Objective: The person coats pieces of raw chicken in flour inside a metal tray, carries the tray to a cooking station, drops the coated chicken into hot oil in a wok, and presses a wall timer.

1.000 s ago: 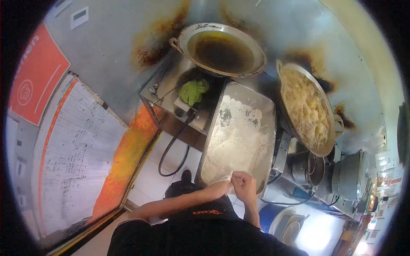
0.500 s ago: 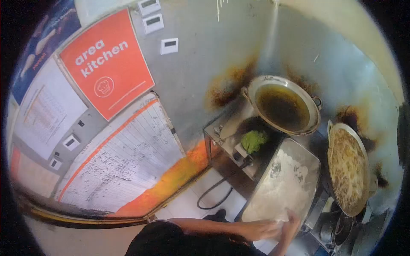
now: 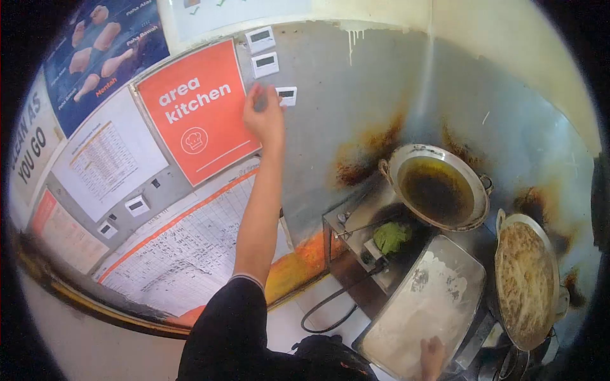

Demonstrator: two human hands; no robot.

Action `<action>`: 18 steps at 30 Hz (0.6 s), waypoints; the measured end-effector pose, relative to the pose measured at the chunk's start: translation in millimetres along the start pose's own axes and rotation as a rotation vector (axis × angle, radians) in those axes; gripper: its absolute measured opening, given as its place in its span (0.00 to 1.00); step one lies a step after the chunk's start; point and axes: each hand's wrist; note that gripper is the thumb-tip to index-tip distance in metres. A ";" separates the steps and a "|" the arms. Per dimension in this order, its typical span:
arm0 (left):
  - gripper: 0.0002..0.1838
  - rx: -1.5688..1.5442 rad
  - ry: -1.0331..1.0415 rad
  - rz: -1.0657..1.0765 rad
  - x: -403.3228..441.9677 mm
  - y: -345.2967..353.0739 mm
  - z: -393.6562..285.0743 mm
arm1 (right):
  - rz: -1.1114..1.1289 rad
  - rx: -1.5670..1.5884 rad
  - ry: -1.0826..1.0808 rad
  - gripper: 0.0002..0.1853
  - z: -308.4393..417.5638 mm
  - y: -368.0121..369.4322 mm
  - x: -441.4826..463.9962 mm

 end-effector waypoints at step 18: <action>0.13 -0.046 0.001 -0.405 48.8 31.2 18.5 | -0.136 -0.388 -0.100 0.32 6.8 -36.7 -86.4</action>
Point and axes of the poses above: each hand's wrist, its own x-axis towards the middle knuckle, its own y-axis out of the palm, z = x × y, and after that the axes turned 8 degrees about z, right-handed
